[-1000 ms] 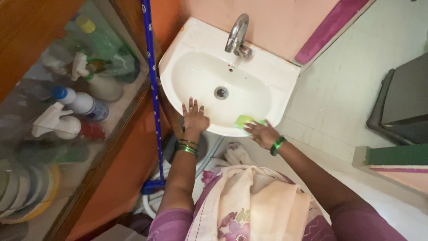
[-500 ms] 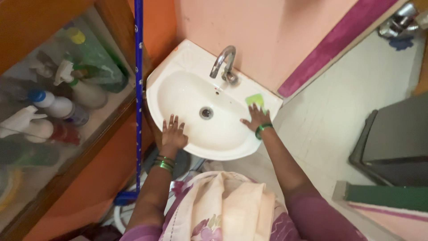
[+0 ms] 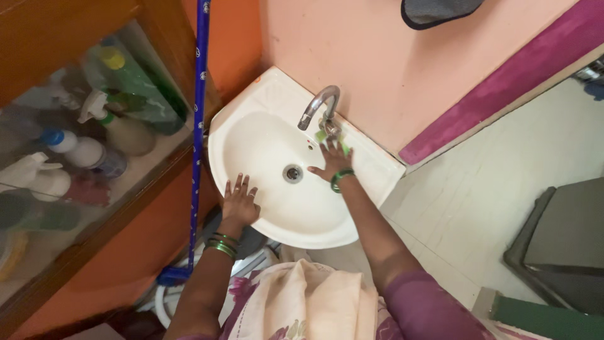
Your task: The person scrubs a white bathroom sink with a green sponge, repeatedly rinsing the sponge and their hands under running water. They wipe the basin, faucet, and surrounding surfaces, then rinse the sponge and place it in the sink.
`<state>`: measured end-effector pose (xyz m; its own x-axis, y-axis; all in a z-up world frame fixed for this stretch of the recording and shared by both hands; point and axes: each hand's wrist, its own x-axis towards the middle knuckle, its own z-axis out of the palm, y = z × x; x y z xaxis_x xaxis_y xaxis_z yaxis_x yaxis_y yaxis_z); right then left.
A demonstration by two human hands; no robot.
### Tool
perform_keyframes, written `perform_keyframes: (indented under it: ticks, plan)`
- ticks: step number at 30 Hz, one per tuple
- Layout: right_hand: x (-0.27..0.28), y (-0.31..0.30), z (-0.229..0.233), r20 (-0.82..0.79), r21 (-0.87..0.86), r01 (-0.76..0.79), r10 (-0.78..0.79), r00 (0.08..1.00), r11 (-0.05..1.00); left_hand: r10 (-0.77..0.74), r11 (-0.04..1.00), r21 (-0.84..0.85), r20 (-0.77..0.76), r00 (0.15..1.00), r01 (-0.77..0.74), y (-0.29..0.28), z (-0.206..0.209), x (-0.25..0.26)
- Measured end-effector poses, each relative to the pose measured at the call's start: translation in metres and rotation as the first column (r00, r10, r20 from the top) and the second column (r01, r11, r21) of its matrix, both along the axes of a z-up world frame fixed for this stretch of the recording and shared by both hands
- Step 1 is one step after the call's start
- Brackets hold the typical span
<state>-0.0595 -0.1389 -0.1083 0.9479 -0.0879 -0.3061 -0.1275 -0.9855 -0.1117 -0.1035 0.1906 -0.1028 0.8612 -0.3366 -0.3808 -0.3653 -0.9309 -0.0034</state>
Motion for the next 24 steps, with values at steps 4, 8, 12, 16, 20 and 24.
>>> perform_keyframes:
  ticks: [4, 8, 12, 16, 20, 24]
  plan:
    - [-0.006, -0.013, 0.0, 0.01, -0.03, 0.018, -0.017, 1.0, 0.999, 0.007, 1.0, -0.001, -0.007, 1.0, -0.007, -0.001, 0.001, 0.001]
    - [-0.037, -0.057, -0.008, 0.017, -0.058, 0.251, -0.25, 0.968, 0.966, 0.021, 1.0, -0.01, -0.031, 0.999, -0.021, -0.003, 0.005, 0.001]
    - [-0.012, -0.052, -0.024, 0.143, -0.047, 0.085, -0.078, 0.987, 0.995, 0.04, 0.999, -0.034, 0.002, 0.999, -0.04, -0.003, 0.001, 0.002]
    - [0.016, -0.022, -0.027, 0.074, 0.002, -0.036, 0.036, 0.997, 0.999, 0.031, 0.999, -0.026, -0.003, 1.0, -0.031, -0.004, 0.001, 0.002]
    - [-0.007, -0.057, -0.05, 0.185, 0.071, -0.086, 0.071, 0.98, 0.994, 0.039, 0.997, -0.061, 0.026, 0.999, -0.037, -0.002, 0.001, -0.002]
    - [-0.054, -0.08, -0.046, 0.22, 0.02, 0.012, -0.016, 0.975, 1.0, 0.045, 0.995, -0.092, 0.039, 0.998, -0.041, -0.001, 0.0, -0.003]
